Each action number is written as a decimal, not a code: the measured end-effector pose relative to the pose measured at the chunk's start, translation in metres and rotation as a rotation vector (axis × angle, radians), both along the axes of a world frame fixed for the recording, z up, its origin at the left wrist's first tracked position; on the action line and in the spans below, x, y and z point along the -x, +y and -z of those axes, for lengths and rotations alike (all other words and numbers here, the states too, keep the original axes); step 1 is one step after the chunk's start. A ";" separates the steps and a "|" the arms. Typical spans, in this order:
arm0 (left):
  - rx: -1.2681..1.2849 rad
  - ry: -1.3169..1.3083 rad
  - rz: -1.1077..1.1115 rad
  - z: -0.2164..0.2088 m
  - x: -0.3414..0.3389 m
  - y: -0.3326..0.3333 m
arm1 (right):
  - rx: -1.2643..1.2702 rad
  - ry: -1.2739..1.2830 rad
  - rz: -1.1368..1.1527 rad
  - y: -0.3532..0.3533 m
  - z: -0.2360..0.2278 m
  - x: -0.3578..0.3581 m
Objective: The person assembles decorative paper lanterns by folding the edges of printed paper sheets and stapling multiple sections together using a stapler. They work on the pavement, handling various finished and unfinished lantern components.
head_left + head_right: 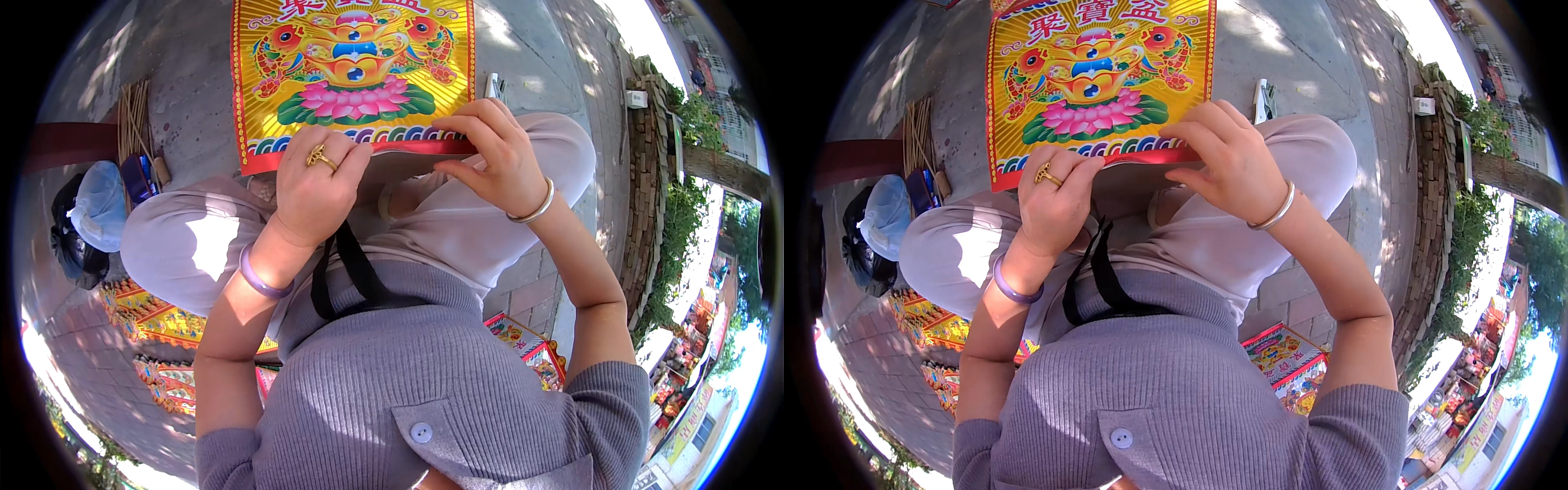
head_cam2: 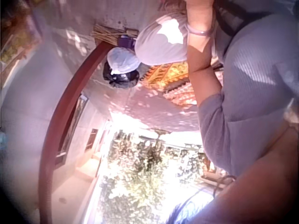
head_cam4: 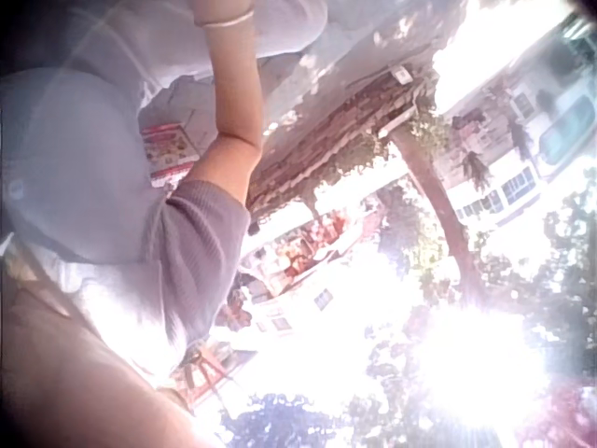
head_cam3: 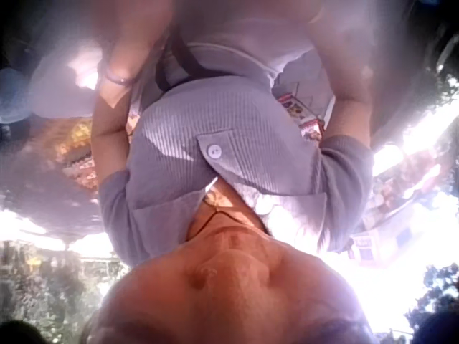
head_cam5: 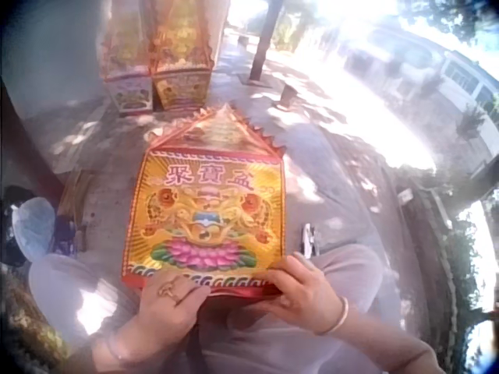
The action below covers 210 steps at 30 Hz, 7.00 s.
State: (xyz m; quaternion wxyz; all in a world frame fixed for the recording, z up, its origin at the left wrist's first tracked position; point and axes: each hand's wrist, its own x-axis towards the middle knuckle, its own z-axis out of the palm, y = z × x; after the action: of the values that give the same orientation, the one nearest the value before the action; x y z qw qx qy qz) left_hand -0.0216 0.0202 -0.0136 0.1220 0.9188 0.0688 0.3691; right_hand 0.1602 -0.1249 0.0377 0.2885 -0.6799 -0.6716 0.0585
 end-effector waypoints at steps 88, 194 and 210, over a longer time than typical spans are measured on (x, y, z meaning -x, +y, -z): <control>-0.068 0.187 0.133 -0.010 -0.023 -0.017 | -0.424 -0.123 0.377 -0.043 0.055 0.022; -0.097 0.150 0.301 -0.002 -0.033 -0.029 | 0.158 0.616 1.107 -0.109 0.119 -0.220; -0.098 0.148 0.339 -0.006 -0.037 -0.025 | 0.114 0.912 0.584 -0.035 0.057 -0.054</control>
State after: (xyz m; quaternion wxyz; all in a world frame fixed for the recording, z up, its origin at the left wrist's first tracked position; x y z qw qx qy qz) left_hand 0.0159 -0.0051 -0.0078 0.1321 0.9467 -0.0962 0.2776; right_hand 0.2137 -0.1594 -0.0195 0.5175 -0.7585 -0.2572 0.3013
